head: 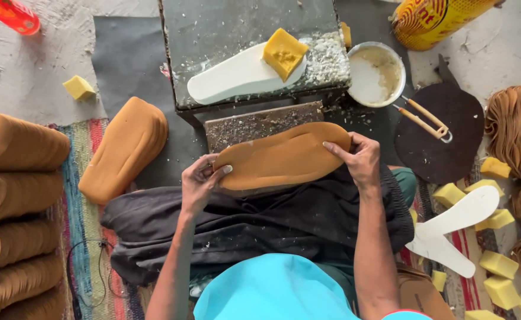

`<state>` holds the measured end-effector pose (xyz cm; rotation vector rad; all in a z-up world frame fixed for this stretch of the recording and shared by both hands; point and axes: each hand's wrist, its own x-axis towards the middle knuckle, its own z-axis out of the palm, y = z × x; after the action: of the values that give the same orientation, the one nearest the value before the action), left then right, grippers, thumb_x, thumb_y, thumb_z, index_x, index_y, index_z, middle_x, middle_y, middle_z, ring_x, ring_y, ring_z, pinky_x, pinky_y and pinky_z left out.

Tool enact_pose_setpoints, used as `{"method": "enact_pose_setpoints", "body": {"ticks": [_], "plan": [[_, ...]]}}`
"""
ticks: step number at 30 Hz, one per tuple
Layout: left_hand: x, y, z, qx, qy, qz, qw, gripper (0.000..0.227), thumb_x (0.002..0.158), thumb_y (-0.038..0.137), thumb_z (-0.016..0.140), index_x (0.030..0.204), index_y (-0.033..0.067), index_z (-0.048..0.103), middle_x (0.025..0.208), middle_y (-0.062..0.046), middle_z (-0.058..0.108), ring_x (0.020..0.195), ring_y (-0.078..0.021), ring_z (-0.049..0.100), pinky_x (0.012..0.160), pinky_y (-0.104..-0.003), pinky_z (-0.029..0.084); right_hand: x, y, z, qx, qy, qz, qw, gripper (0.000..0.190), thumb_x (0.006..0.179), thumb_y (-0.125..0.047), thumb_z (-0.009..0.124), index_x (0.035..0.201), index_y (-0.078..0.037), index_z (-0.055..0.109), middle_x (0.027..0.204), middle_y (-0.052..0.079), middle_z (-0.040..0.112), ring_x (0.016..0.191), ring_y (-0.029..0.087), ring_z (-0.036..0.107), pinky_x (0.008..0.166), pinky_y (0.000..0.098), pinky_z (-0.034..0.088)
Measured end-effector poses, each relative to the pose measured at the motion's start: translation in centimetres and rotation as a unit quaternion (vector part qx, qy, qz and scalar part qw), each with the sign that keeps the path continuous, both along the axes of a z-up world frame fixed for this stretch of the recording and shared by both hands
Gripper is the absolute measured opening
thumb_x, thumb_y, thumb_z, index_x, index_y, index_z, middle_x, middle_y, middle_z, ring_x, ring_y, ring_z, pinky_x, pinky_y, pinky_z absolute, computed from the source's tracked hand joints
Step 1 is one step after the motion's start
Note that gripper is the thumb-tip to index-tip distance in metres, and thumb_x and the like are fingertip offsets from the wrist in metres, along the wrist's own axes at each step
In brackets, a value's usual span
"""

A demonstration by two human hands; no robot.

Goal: The person sits on the floor and repeatedly applies adhesive to white shoe insoles using a yellow sponge, then presses them onto brown shoe soles. The person handles the insoles and soles one at a time, stacking the finished pairs to the left.

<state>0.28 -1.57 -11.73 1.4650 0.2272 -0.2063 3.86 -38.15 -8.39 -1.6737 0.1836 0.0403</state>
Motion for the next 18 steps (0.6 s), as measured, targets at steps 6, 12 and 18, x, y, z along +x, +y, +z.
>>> {"method": "enact_pose_setpoints", "body": {"ticks": [6,12,18], "plan": [[-0.4,0.2,-1.4,0.0,-0.021,0.0,1.0,0.03,0.091,0.002,0.077,0.12,-0.0017,0.07,0.095,-0.005,0.077,0.081,-0.0046,0.069,0.066,-0.019,0.055,-0.1,0.3,-0.5,0.004,-0.017,-0.003,1.0,0.017,0.086,-0.005,0.084,0.098,0.003,0.075,0.088,0.004,0.076,0.076,0.006,0.068,0.071,0.021,0.056],[-0.4,0.4,-0.9,0.002,-0.044,0.031,0.999,0.032,0.091,0.001,0.077,0.121,-0.0025,0.07,0.094,-0.006,0.075,0.081,-0.0072,0.07,0.068,-0.021,0.057,0.5,1.3,0.5,-0.092,-0.038,-0.015,0.995,0.017,0.085,-0.005,0.085,0.097,0.004,0.075,0.084,0.005,0.075,0.073,0.006,0.067,0.065,0.0212,0.054],[-0.2,-0.2,0.6,-0.026,-0.057,0.018,0.998,0.031,0.09,0.002,0.076,0.12,-0.0036,0.068,0.103,-0.009,0.076,0.091,-0.0088,0.072,0.077,-0.022,0.06,1.0,1.2,0.2,-0.091,-0.059,-0.037,0.993,0.019,0.085,-0.009,0.085,0.097,0.002,0.075,0.085,0.004,0.076,0.072,0.005,0.069,0.065,0.0212,0.057]]}}
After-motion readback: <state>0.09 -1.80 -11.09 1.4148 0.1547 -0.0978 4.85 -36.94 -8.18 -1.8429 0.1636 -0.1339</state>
